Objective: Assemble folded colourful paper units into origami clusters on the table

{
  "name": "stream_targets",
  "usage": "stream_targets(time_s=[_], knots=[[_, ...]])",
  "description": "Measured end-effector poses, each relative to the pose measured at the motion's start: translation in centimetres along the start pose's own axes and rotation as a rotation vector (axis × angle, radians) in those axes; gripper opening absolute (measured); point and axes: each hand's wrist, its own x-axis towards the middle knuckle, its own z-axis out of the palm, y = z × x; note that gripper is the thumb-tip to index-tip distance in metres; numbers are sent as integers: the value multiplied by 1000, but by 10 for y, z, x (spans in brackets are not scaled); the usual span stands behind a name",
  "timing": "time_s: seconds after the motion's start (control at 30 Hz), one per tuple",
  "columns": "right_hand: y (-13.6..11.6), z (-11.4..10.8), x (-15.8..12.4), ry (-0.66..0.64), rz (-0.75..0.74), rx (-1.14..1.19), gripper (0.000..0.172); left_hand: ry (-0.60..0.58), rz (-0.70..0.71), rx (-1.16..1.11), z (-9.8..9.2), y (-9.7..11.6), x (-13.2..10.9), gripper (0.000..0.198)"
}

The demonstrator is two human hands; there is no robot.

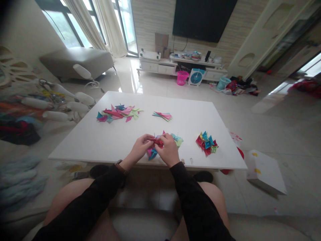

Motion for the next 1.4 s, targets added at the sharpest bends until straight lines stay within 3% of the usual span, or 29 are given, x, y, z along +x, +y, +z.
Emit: stream_targets(time_s=[0.3,0.47,0.53,0.6,0.8,0.97,1.13,1.4], knots=[[-2,-2,-2,-4,-17,2,15,23,-40,-60,-2,4,1,24],[-3,-3,-4,153,23,81,67,30,-54,-78,-1,4,2,22],[-4,-5,-4,201,32,107,77,31,-59,-71,-1,4,2,22],[-5,-8,-3,188,29,103,73,30,-61,-65,-1,5,2,22],[-6,-6,-2,91,11,46,32,28,-81,-71,0,6,1,23],[-8,0,-4,80,-29,30,41,21,-56,-76,-1,6,0,22],[-10,0,-5,8,-98,19,17,23,-50,-66,-1,7,0,19],[-5,1,-5,5,-43,-16,16,35,-53,-36,0,10,-1,19]])
